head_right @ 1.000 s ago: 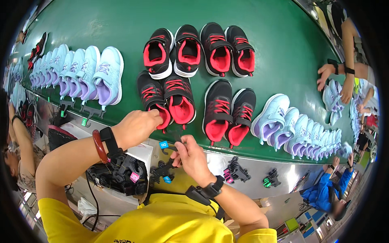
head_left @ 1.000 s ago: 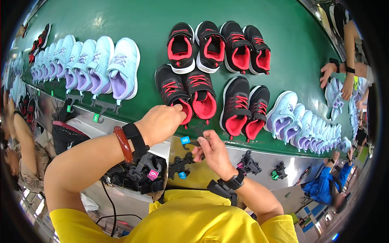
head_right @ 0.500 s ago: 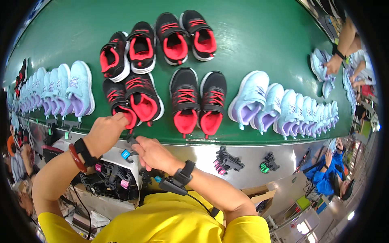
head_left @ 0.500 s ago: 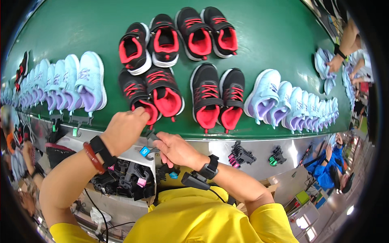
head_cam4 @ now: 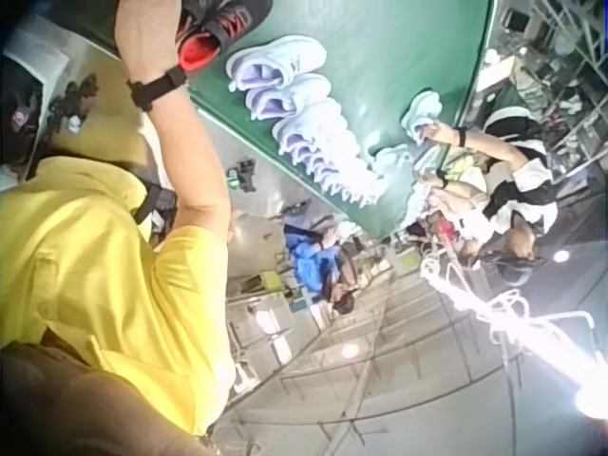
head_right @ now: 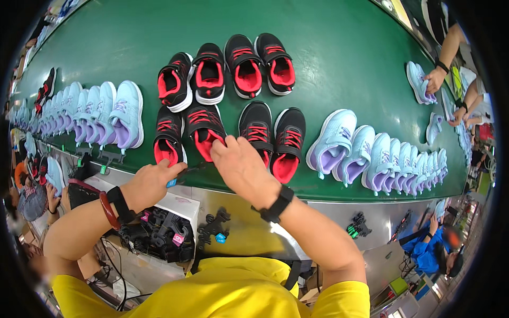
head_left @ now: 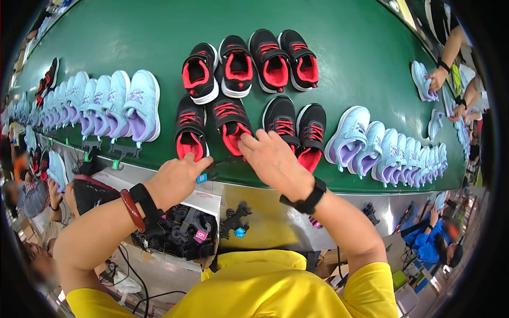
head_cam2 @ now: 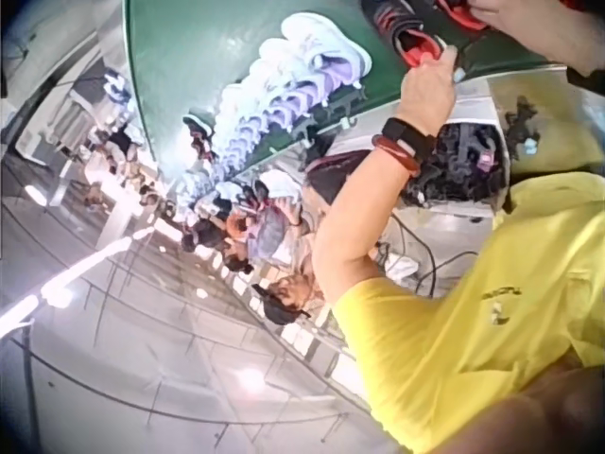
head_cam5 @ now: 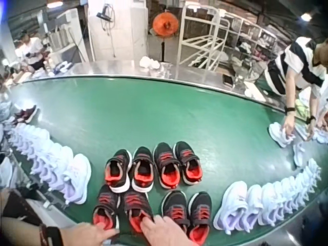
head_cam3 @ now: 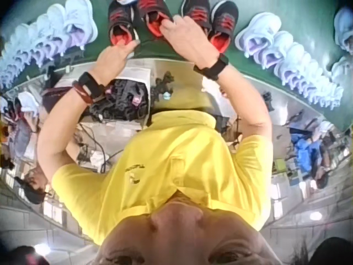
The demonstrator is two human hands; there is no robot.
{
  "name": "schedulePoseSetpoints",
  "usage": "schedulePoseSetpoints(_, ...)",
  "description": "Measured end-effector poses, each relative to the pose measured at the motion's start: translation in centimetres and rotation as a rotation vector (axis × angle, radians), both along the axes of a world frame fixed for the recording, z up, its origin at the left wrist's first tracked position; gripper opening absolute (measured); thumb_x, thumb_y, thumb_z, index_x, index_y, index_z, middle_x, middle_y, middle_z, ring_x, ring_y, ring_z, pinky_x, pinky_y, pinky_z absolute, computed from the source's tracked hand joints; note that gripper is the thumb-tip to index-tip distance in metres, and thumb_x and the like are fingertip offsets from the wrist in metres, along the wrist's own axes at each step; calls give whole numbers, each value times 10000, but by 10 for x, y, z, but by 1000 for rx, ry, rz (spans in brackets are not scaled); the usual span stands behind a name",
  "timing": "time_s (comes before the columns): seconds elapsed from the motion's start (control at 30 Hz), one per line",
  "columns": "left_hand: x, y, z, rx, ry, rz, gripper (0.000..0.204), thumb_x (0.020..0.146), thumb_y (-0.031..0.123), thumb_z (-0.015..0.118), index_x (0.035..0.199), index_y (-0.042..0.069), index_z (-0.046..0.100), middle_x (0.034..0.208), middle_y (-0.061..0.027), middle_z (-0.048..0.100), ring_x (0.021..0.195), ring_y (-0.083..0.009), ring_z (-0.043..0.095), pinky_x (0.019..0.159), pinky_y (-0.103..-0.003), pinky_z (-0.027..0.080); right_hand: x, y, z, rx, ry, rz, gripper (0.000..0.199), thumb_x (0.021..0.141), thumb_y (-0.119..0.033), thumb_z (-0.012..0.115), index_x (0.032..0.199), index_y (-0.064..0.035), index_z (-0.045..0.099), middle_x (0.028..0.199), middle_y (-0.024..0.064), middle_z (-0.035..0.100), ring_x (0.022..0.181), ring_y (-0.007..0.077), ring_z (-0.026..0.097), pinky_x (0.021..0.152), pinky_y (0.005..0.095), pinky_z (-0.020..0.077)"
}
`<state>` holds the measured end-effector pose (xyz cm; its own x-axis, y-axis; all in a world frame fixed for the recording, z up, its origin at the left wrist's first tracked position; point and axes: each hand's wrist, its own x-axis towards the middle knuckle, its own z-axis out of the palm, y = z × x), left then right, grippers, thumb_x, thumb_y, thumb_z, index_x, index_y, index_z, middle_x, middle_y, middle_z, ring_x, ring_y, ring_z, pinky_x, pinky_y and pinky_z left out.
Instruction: The person attaches plastic tags to pairs of shoes on a moving conveyor belt. They pick up tags, align them with the shoes, and secure them in place while the belt continuously moves new pairs into position.
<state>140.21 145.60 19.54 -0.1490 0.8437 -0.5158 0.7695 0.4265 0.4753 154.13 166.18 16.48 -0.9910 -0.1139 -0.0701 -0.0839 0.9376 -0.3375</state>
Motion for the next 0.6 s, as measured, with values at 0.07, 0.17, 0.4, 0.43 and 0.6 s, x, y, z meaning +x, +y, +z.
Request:
schedulePoseSetpoints(0.07, 2, -7, -3, 3, -9, 67, 346, 844, 24, 519, 1174, 74, 610, 897, -224, 601, 746, -392, 652, 697, -478, 534, -9, 1, -12, 71, -69, 116, 124, 805, -167, 639, 907, -103, 671, 952, 46, 606, 919, 215, 542, 784, 329, 422)
schedulePoseSetpoints(0.17, 2, -7, -3, -27, -25, 93, 313, 849, 14, 479, 1127, 27, 622, 895, -250, 616, 804, -404, 653, 743, -479, 532, -13, 8, -20, -62, 8, 201, 75, 799, -188, 636, 840, -126, 625, 870, 36, 574, 886, 213, 543, 785, 343, 413)
schedulePoseSetpoints(0.4, 5, -9, -3, -14, -15, 80, 270, 843, 33, 488, 1060, -16, 641, 861, -243, 635, 813, -368, 664, 752, -446, 548, -22, -5, -12, -27, 60, 222, 77, 795, -193, 619, 837, -131, 635, 816, 25, 561, 858, 192, 535, 771, 330, 397)
schedulePoseSetpoints(0.43, 6, -8, -3, -20, -5, 85, 267, 842, 36, 490, 1054, -18, 644, 863, -244, 635, 811, -367, 665, 750, -445, 550, -23, -6, -11, -26, 62, 236, 75, 796, -192, 617, 834, -131, 637, 814, 23, 562, 858, 190, 535, 777, 326, 396)
schedulePoseSetpoints(0.6, 11, -9, -6, -9, 27, 136, 261, 840, 48, 500, 1045, -11, 650, 870, -242, 638, 802, -375, 665, 743, -446, 555, -28, -17, -14, 49, 98, 308, 75, 806, -195, 602, 809, -137, 650, 807, 12, 568, 861, 176, 536, 804, 308, 389)
